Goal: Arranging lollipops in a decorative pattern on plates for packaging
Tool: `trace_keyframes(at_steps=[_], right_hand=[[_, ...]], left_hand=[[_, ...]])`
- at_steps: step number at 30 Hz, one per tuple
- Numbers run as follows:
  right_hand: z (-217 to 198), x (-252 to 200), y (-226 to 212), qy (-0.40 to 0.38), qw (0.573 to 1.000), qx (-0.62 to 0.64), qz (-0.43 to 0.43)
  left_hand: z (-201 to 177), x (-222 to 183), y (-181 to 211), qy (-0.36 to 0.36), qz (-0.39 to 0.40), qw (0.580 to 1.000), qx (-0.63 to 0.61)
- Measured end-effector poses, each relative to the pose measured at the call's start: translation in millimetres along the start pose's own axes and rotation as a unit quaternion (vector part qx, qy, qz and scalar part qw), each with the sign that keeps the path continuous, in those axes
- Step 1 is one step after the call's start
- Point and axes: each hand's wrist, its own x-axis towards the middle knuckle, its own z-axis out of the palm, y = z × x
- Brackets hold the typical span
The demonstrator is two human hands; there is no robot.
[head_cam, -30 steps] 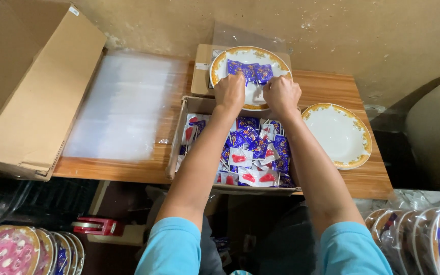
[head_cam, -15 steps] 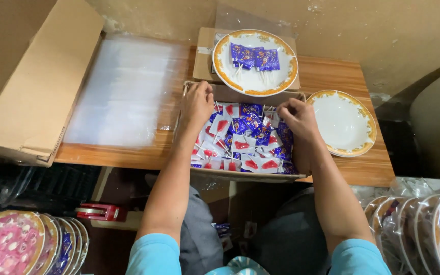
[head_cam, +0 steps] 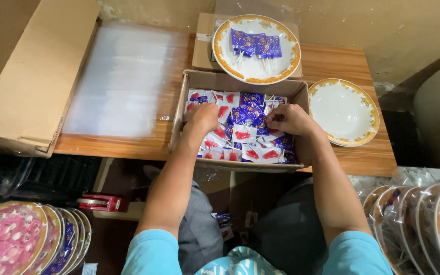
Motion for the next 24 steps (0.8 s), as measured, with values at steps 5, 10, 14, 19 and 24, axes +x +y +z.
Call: trace_keyframes(at_steps=[5,10,14,19,24], right_hand=[[3.9,0.4,3.1,-0.029,0.999,-0.017,0.038],[20.6,16.1,39.0,0.013,0.997,-0.082,0.003],[17.3,16.5,25.8,0.003,0.989,-0.145,0.022],[30.4,27.5,43.6,0.029,0.992,-0.120,0.028],[29.3,21.1,37.7,0.071,0.995,-0.071,0.004]], left_hand=[[2.5,3.6,0.5,0.016,-0.026,0.999,-0.033],[-7.9,-3.7,-3.9,0.052,-0.015,0.997,-0.057],[-45.8,-44.8,3.1,0.083,0.025,0.993,-0.075],[-46.2,-49.0,-3.2,0.108,0.055,0.989,-0.088],[-60.9,-72.9,5.3,0.117,0.063,0.985,-0.114]])
